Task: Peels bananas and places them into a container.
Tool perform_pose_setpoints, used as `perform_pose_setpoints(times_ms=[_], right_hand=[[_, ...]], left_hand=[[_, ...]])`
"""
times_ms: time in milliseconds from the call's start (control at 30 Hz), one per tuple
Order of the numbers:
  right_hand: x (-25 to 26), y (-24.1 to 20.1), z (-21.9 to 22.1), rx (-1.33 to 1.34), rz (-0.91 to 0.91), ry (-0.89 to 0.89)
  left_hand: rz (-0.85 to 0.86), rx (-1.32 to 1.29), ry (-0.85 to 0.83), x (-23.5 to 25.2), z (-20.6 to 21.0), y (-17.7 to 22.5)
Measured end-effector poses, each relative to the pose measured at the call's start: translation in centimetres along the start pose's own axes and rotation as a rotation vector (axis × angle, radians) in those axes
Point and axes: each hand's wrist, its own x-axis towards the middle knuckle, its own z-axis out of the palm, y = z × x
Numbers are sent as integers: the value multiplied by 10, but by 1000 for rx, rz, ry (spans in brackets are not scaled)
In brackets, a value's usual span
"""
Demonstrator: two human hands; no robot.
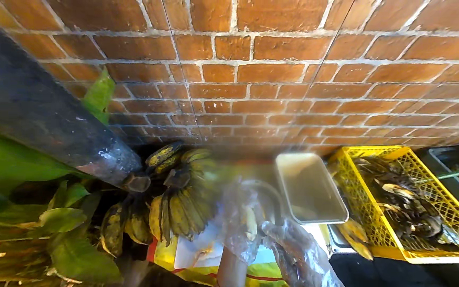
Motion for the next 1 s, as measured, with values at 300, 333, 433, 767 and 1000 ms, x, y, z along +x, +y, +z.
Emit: perform_pose_setpoints(times_ms=[300,333,433,767,1000], right_hand=[[3,2,3,-24,5,38],[4,2,3,-38,13,35],[6,2,5,-66,29,46],[16,11,11,-136,42,76],[22,17,18,-193,83,101]], left_hand=[[-27,-31,15,2,5,-3],[-25,-33,7,1,5,-4],[-44,-54,-12,-1,7,-6],[23,-45,-113,-1,5,-17],[75,70,18,2,12,-22]])
